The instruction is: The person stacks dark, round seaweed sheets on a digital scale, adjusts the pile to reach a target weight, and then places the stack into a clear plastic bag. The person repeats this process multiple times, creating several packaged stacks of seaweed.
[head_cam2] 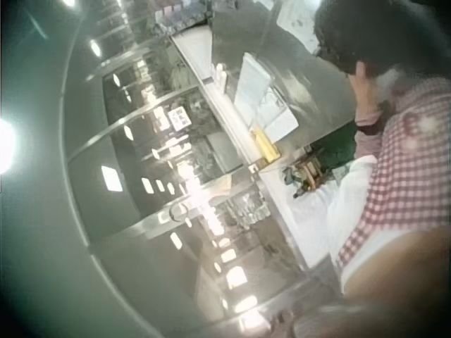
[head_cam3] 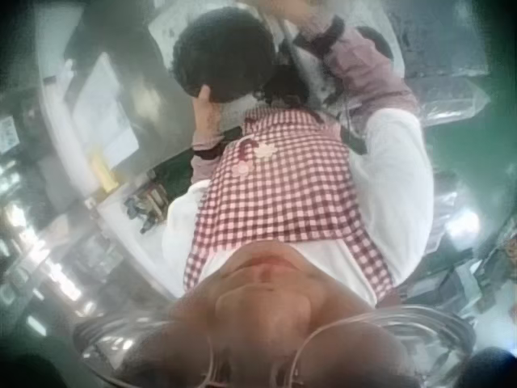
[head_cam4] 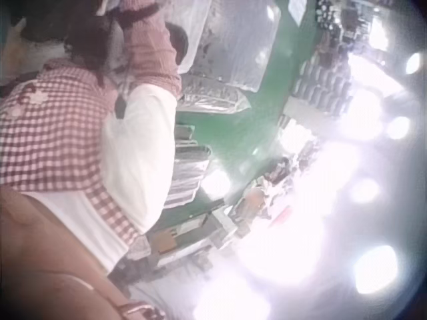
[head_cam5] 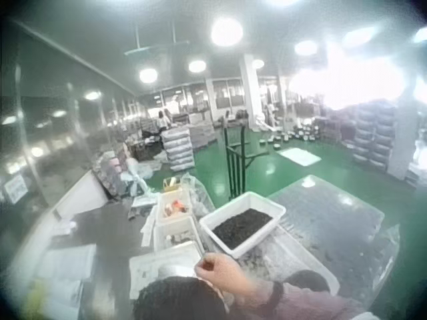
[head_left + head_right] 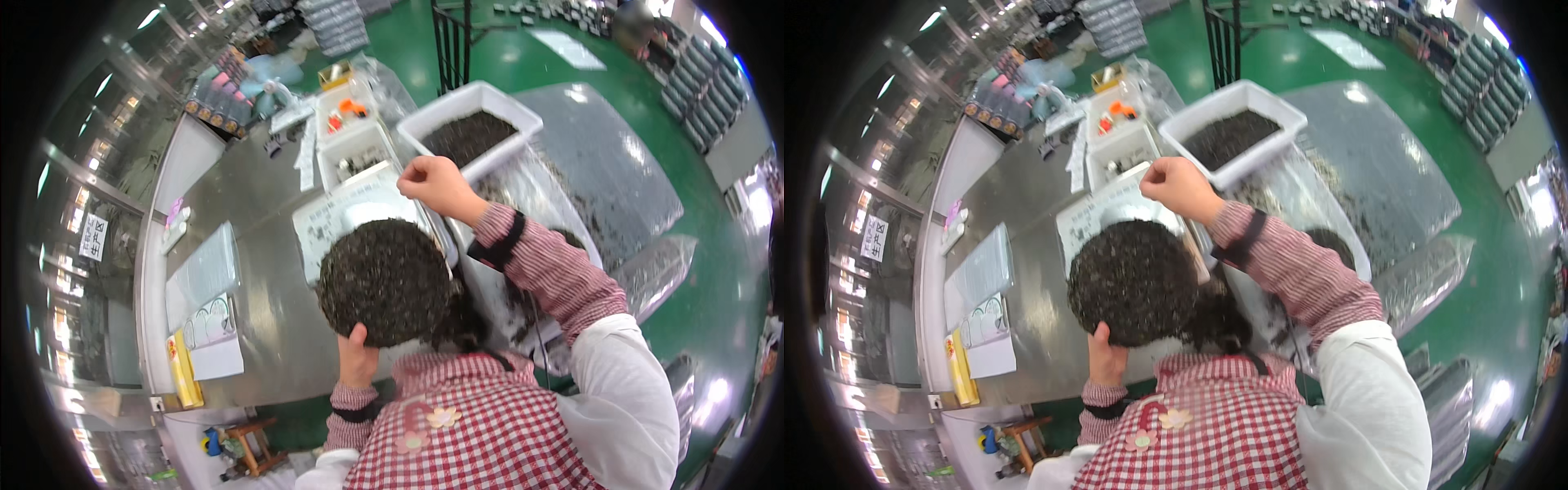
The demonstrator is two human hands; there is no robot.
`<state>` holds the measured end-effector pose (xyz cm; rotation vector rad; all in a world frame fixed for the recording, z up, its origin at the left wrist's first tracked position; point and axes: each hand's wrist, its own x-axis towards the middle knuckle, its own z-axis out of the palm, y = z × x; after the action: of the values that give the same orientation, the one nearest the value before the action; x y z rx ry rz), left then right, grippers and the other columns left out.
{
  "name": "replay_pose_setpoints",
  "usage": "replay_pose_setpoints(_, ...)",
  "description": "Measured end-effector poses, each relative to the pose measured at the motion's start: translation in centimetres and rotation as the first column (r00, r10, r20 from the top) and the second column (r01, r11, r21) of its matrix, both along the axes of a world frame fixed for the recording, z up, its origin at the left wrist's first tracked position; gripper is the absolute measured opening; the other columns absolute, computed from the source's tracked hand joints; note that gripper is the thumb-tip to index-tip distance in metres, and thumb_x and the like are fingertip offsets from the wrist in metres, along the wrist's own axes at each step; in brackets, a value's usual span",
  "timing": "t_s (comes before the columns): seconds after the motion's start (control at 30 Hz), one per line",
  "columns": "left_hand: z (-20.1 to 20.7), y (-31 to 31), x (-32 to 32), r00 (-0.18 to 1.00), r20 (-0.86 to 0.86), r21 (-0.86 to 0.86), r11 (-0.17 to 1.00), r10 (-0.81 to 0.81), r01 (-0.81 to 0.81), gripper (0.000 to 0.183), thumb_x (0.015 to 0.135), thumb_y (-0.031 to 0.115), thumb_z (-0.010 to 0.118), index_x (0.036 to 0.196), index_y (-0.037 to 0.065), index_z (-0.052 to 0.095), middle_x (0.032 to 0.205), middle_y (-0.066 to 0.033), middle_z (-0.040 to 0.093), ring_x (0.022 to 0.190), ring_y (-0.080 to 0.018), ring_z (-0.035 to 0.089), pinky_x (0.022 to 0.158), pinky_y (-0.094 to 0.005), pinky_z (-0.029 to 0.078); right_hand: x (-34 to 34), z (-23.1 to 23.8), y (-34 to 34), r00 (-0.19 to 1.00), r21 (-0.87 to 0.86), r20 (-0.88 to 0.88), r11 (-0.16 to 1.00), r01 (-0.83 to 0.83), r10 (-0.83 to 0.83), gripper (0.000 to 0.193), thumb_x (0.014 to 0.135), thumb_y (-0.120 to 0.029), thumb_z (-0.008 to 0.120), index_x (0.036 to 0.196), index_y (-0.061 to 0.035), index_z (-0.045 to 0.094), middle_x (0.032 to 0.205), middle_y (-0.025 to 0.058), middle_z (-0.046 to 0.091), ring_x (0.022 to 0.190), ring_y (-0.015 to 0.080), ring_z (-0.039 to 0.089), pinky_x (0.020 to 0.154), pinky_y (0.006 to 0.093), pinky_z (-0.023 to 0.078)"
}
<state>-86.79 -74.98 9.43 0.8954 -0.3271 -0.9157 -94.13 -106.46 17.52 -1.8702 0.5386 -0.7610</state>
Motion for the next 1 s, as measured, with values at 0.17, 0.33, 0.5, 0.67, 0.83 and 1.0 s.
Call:
replay_pose_setpoints(0.17, -1.0, 0.0, 2.6, 0.999, -0.051, -0.026, 1.000, -0.012, 0.011, 0.068, 0.087, 0.019, 0.072, 0.146, 0.009, 0.039, 0.141, -0.0086, 0.050, 0.128, -0.0283, 0.052, 0.105, -0.0449, 0.046, 13.1, -8.0, -14.2, 0.962, 0.029, -0.189, 0.978, 0.208, -0.199, 0.020, 0.071, -0.022, 0.071, 0.070, -0.0023, 0.073, 0.064, 0.0121, 0.069, 0.061, 0.0216, 0.068, 0.065, 0.0339, 0.054)
replay_pose_setpoints(0.33, -0.4, 3.0, 5.3, 0.997, -0.082, -0.005, 1.000, 0.011, -0.011, 0.080, 0.084, 0.028, 0.077, 0.150, 0.010, 0.034, 0.144, -0.0081, 0.048, 0.131, -0.0292, 0.049, 0.108, -0.0466, 0.045, 21.5, -12.3, -14.2, 0.955, -0.083, -0.033, 0.953, 0.293, -0.296, 0.024, 0.079, -0.019, 0.068, 0.090, 0.0008, 0.075, 0.082, 0.0209, 0.072, 0.078, 0.0282, 0.072, 0.077, 0.0366, 0.055)
replay_pose_setpoints(0.5, -3.0, 3.6, 6.9, 0.992, -0.121, 0.020, 1.000, 0.023, -0.021, 0.075, 0.088, 0.025, 0.074, 0.150, 0.011, 0.034, 0.146, -0.0077, 0.047, 0.133, -0.0287, 0.047, 0.110, -0.0470, 0.042, 21.2, -12.2, -12.4, 0.902, -0.069, -0.269, 0.941, 0.332, -0.338, 0.030, 0.077, -0.030, 0.076, 0.091, -0.0037, 0.073, 0.092, 0.0185, 0.073, 0.090, 0.0315, 0.070, 0.082, 0.0412, 0.053)
replay_pose_setpoints(0.67, -2.9, 0.8, 6.1, 0.999, 0.016, 0.031, 0.999, -0.044, 0.043, 0.084, 0.088, 0.046, 0.070, 0.152, 0.011, 0.028, 0.148, -0.0053, 0.044, 0.134, -0.0256, 0.045, 0.111, -0.0449, 0.041, 14.0, -9.9, -5.3, 0.981, 0.144, 0.030, 0.972, 0.186, -0.192, 0.055, 0.074, -0.033, 0.086, 0.105, 0.0034, 0.058, 0.101, 0.0126, 0.062, 0.092, 0.0214, 0.061, 0.080, 0.0333, 0.051)
replay_pose_setpoints(0.83, 0.3, -3.8, 1.3, 0.992, 0.083, 0.000, 0.995, -0.095, 0.095, 0.085, 0.085, 0.045, 0.075, 0.148, 0.007, 0.032, 0.143, -0.0081, 0.046, 0.131, -0.0261, 0.048, 0.108, -0.0424, 0.044, -3.8, -3.4, 9.5, 0.996, -0.169, 0.004, 0.982, -0.084, 0.086, 0.066, 0.071, -0.038, 0.087, 0.119, -0.0033, 0.057, 0.123, 0.0162, 0.055, 0.117, 0.0293, 0.051, 0.103, 0.0398, 0.040)
replay_pose_setpoints(1.0, 0.1, -5.7, -2.8, 0.896, 0.279, 0.120, 0.939, -0.345, 0.323, 0.069, 0.085, 0.028, 0.080, 0.137, -0.001, 0.046, 0.131, -0.0103, 0.058, 0.120, -0.0249, 0.058, 0.101, -0.0368, 0.049, -11.6, -6.4, 15.6, 0.976, -0.243, -0.102, 0.956, 0.164, -0.193, 0.111, 0.059, -0.048, 0.091, 0.145, -0.0033, 0.036, 0.141, 0.0223, 0.038, 0.133, 0.0407, 0.036, 0.112, 0.0469, 0.033)
